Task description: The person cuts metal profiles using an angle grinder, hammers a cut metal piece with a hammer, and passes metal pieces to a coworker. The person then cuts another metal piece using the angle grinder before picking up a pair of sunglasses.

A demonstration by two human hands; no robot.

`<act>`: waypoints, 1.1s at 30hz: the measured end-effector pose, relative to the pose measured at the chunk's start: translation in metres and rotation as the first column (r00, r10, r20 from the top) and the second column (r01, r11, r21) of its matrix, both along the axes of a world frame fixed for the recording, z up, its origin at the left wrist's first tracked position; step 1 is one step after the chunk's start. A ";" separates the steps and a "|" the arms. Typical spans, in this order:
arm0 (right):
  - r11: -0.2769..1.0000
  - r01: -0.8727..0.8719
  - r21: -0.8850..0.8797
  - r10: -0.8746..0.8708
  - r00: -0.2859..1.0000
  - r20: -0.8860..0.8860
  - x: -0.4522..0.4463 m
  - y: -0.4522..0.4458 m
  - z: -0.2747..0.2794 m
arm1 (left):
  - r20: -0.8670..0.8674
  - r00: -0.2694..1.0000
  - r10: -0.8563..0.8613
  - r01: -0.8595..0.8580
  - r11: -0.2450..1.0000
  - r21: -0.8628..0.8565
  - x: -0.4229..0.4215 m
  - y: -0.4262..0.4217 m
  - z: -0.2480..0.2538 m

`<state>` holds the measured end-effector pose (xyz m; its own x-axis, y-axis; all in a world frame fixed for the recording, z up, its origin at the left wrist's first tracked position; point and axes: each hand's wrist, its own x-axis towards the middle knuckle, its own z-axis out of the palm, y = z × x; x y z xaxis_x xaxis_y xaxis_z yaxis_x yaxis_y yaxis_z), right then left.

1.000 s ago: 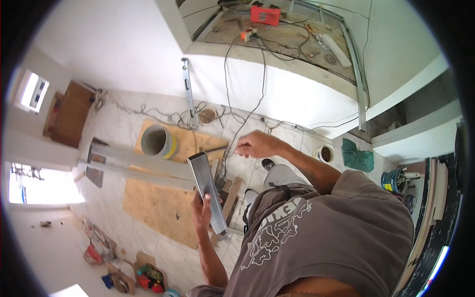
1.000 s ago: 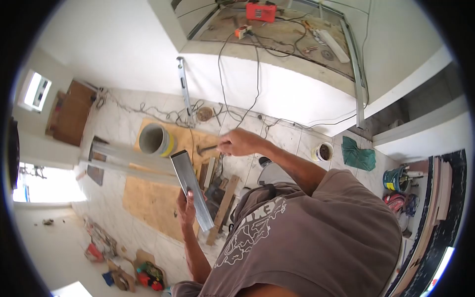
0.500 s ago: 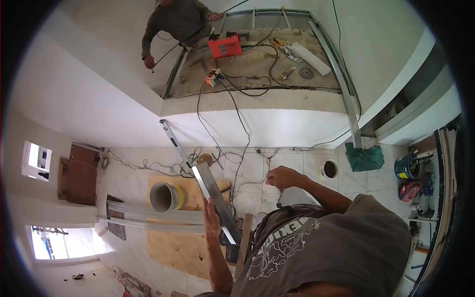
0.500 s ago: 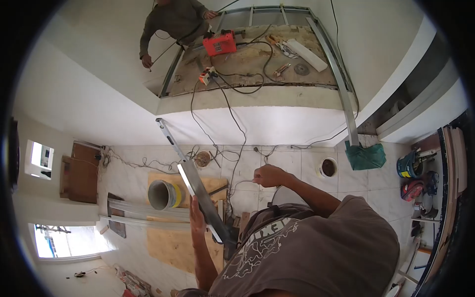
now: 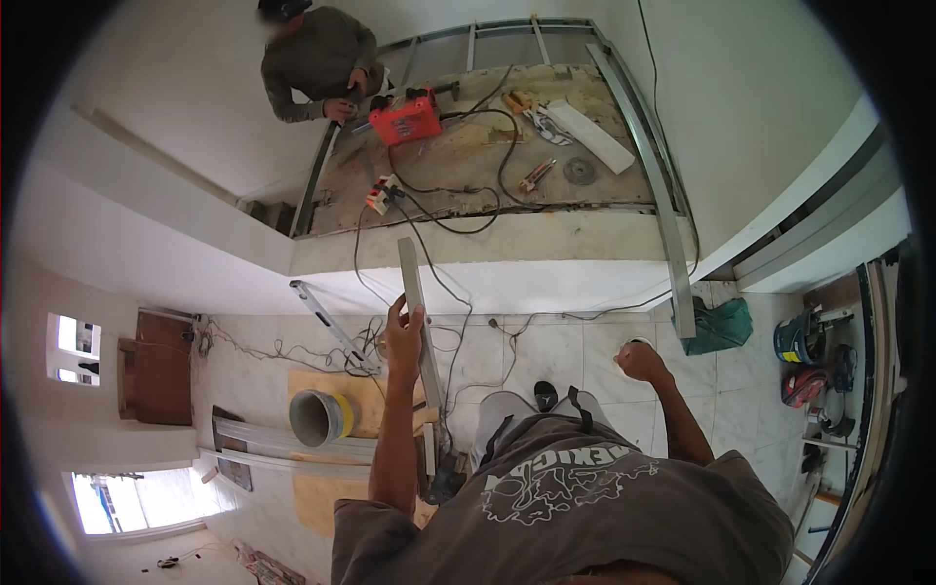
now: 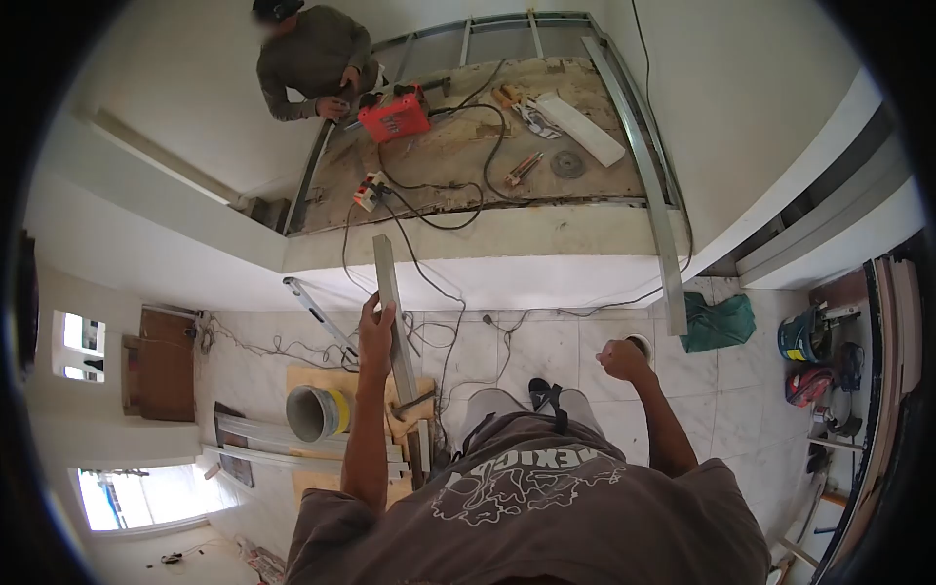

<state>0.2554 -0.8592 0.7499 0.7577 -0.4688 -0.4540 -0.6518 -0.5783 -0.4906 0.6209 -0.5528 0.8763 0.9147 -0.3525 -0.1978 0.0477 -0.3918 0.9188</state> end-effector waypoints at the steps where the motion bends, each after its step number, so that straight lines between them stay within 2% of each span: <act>1: 1.000 0.013 -0.013 -0.013 0.999 -0.034 -0.014 -0.005 -0.008 | -0.010 1.000 -0.006 0.006 1.000 -0.017 0.010 -0.015 -0.001; 2: 1.000 0.024 0.020 -0.024 1.000 -0.008 -0.030 -0.009 -0.024 | -0.022 1.000 -0.011 0.010 0.999 -0.030 0.021 -0.028 -0.002; 4: 0.982 0.179 0.066 -0.176 0.983 -0.046 -0.056 -0.003 -0.032 | -0.004 1.000 -0.012 0.011 0.995 -0.100 0.042 -0.056 -0.010; 8: 0.909 0.389 0.151 -0.375 0.920 -0.118 -0.109 0.020 -0.063 | 0.084 0.996 -0.038 0.044 0.996 -0.073 0.088 -0.111 -0.025; 10: 0.801 0.553 0.230 -0.493 0.827 -0.271 -0.121 0.033 -0.055 | 0.093 0.993 -0.069 0.080 0.990 -0.116 0.114 -0.140 -0.038; 11: 0.766 0.601 0.228 -0.540 0.794 -0.281 -0.129 0.041 -0.062 | 0.133 0.989 -0.069 0.088 0.986 -0.141 0.130 -0.158 -0.051; 13: 0.597 0.738 0.316 -0.634 0.675 -0.378 -0.129 0.056 -0.051 | 0.205 0.977 -0.063 0.101 0.978 -0.180 0.158 -0.184 -0.069; 14: 0.518 0.782 0.348 -0.668 0.623 -0.406 -0.132 0.062 -0.058 | 0.157 0.986 -0.054 0.089 0.969 -0.230 0.167 -0.198 -0.071; 17: 0.258 0.871 0.417 -0.769 0.447 -0.458 -0.140 0.086 -0.079 | 0.225 0.974 -0.034 0.083 0.974 -0.211 0.203 -0.232 -0.078; 19: 0.202 0.897 0.392 -0.764 0.395 -0.511 -0.119 0.092 -0.052 | 0.232 0.973 -0.019 0.067 0.978 -0.199 0.226 -0.252 -0.065; 20: 0.275 0.892 0.358 -0.751 0.432 -0.500 -0.111 0.096 -0.045 | 0.234 0.972 -0.013 0.059 0.980 -0.190 0.237 -0.260 -0.058; 22: 0.417 0.801 0.430 -0.723 0.579 -0.377 -0.121 0.105 -0.067 | 0.338 0.941 -0.028 0.071 0.991 -0.115 0.274 -0.278 -0.060; 23: 0.443 0.777 0.447 -0.721 0.605 -0.336 -0.123 0.105 -0.075 | 0.389 0.920 -0.039 0.075 0.994 -0.077 0.291 -0.286 -0.061; 25: 0.490 0.751 0.443 -0.715 0.637 -0.290 -0.121 0.104 -0.084 | 0.356 0.933 -0.046 0.070 0.996 -0.055 0.308 -0.297 -0.041; 30: 0.417 0.767 0.488 -0.811 0.556 -0.180 -0.100 0.107 -0.086 | 0.400 0.916 0.010 0.044 0.991 -0.126 0.346 -0.331 -0.034; 33: 0.417 0.778 0.471 -0.824 0.542 -0.165 -0.092 0.108 -0.094 | 0.385 0.922 0.038 0.012 0.992 -0.126 0.369 -0.352 -0.032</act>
<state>0.1629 -0.7514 0.6563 0.1908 -0.6457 -0.7394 -0.6466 0.4841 -0.5896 0.9899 -0.9046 0.8445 0.9158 -0.3388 0.2158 -0.3159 -0.2755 0.9079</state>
